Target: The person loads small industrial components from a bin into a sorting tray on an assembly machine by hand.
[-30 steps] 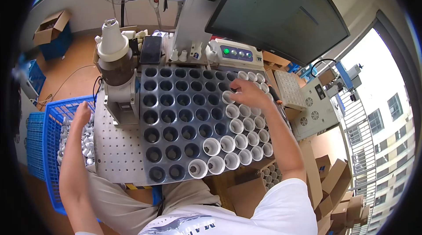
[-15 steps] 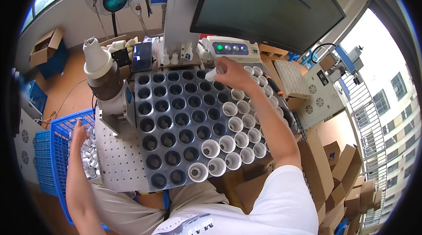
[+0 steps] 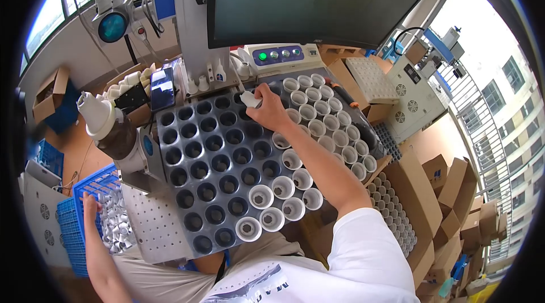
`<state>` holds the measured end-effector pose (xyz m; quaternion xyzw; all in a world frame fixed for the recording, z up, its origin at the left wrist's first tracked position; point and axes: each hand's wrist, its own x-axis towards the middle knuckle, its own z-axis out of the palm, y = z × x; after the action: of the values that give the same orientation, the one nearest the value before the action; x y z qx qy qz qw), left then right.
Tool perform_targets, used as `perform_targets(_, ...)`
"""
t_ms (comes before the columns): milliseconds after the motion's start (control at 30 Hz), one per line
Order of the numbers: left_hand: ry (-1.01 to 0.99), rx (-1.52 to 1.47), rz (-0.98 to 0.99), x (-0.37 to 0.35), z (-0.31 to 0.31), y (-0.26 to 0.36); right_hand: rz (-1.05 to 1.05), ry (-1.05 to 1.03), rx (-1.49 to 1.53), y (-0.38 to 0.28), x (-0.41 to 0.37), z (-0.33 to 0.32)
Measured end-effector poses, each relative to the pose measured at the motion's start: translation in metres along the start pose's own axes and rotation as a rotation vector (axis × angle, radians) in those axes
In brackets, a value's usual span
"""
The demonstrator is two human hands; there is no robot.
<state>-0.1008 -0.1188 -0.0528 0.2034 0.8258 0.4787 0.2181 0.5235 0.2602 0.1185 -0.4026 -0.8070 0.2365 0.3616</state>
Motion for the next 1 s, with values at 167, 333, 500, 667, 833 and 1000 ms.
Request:
perform_targets(167,-0.061,-0.121,0.109,0.021,0.017,0.019,0.023,-0.016,0.052,-0.001,0.0,-0.001)
perform_targets(333,-0.082,-0.028,0.121,0.025,0.042,0.02,0.017,-0.017,0.071,-0.002,0.002,-0.006)
perform_targets(500,-0.13,-0.082,0.033,-0.002,0.053,0.033,0.043,-0.03,0.052,-0.005,0.0,-0.006)
perform_targets(667,-0.124,-0.053,0.043,-0.014,0.066,0.04,0.011,-0.015,0.017,-0.005,0.0,-0.003)
perform_targets(833,-0.119,-0.065,0.092,-0.023,0.075,0.064,0.054,-0.009,0.01,-0.006,-0.002,-0.001)
perform_targets(1000,-0.034,0.192,0.204,-0.015,0.079,0.061,0.033,0.009,-0.055,-0.016,-0.002,-0.001)
